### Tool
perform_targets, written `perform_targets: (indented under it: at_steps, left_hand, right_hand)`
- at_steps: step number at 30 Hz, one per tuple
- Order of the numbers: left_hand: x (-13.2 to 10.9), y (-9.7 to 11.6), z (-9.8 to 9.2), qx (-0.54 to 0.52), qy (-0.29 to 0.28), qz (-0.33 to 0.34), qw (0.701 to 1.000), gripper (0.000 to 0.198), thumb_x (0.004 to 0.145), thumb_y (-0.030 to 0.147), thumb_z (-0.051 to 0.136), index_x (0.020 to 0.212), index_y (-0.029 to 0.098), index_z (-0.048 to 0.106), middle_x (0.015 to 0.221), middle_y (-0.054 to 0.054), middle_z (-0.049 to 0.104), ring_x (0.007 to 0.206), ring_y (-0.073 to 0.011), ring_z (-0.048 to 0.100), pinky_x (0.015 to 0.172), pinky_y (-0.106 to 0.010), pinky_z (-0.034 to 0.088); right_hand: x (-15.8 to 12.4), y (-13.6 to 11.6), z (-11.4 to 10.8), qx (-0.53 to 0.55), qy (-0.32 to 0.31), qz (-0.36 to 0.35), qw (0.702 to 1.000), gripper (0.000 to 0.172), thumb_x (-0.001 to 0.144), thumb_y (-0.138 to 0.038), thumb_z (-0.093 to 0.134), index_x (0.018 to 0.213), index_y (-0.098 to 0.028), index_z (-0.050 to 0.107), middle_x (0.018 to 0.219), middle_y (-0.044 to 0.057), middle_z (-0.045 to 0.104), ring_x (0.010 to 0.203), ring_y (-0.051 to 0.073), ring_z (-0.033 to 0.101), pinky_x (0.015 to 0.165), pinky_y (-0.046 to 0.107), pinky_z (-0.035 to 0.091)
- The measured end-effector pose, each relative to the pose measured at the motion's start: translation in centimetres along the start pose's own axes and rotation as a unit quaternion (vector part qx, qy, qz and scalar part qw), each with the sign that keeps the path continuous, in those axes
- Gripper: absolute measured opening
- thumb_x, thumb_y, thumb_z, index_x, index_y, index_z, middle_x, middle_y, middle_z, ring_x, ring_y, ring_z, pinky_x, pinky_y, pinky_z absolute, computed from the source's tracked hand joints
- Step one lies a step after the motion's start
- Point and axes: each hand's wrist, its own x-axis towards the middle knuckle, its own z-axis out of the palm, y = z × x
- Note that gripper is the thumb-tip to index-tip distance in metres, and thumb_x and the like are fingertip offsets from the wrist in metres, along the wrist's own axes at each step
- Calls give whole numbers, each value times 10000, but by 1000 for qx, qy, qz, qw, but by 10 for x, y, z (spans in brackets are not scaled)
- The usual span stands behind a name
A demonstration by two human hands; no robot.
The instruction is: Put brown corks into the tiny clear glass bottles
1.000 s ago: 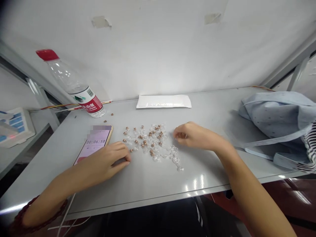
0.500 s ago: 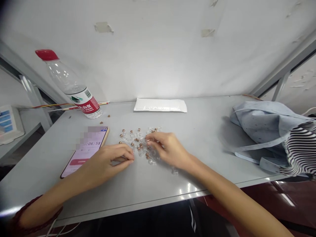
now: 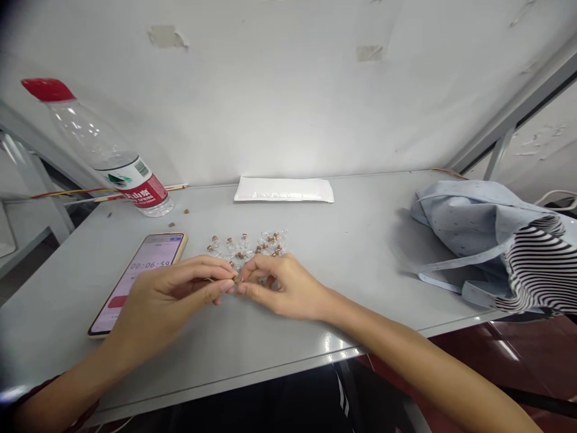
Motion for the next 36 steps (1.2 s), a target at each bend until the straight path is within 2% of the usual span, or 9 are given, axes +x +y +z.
perform_targets:
  at_steps: [5,9,13,15,20,22,27,31,36]
  left_hand:
    - [-1,2,3,23,14,30,999,99,834,199,682,773,247,744,850,15,761,779,-141,701,663,-224,607]
    - [-2,3,2,41,15,42,998,112,858,204,650,774,238,715,824,18,743,768,-132,687,690,-230,598]
    - [-3,1,3,83,25,39,996,120,881,225,612,795,226,696,859,7,726,779,-135,662,679,-232,573]
    - [-3,-1,3,110,14,23,994,135,892,254,590,806,225,690,870,5,716,746,-134,644,637,-232,552]
    - [3,-8,-12,216,-65,-10,974,169,875,287,553,807,231,698,869,7,717,634,-134,587,579,-260,501]
    - [5,-10,-24,251,-100,-25,962,185,874,315,548,856,242,717,851,1,723,656,-156,606,586,-278,494]
    - [1,-16,-44,265,-247,-75,929,155,870,373,601,888,261,707,857,11,711,732,-173,639,656,-287,496]
    - [-8,-18,-35,268,-319,-92,904,79,828,318,667,858,247,647,867,26,666,746,-161,609,646,-270,455]
    - [-10,-12,-20,266,-325,-83,904,126,904,278,544,807,226,604,865,23,643,745,-151,587,640,-275,426]
  right_hand:
    - [1,0,1,15,-15,11,1000,187,913,-369,632,932,-185,661,754,9,718,714,131,629,621,264,445]
    - [2,1,2,32,-12,16,999,199,900,-384,652,903,-185,661,718,-9,675,662,112,585,588,248,425]
    - [4,2,0,66,7,49,997,191,889,-371,673,912,-182,653,742,-4,677,602,97,567,572,248,452]
    - [5,3,-3,76,39,61,994,211,892,-386,670,920,-178,657,800,15,687,628,104,586,594,262,482]
    - [5,5,-13,34,129,46,990,206,900,-379,663,921,-176,688,910,46,704,786,140,632,662,280,496]
    - [5,6,-14,13,139,48,989,204,899,-379,665,925,-180,695,913,46,710,784,142,629,649,280,485]
    - [3,5,-13,-40,118,35,992,162,919,-332,637,910,-184,702,916,38,716,814,141,634,672,275,479]
    - [3,4,-11,-81,86,14,993,130,931,-273,614,917,-180,703,896,26,711,780,121,624,642,248,464]
    - [2,5,-8,-113,68,-10,991,127,937,-249,607,928,-165,703,860,27,704,731,112,608,600,232,452]
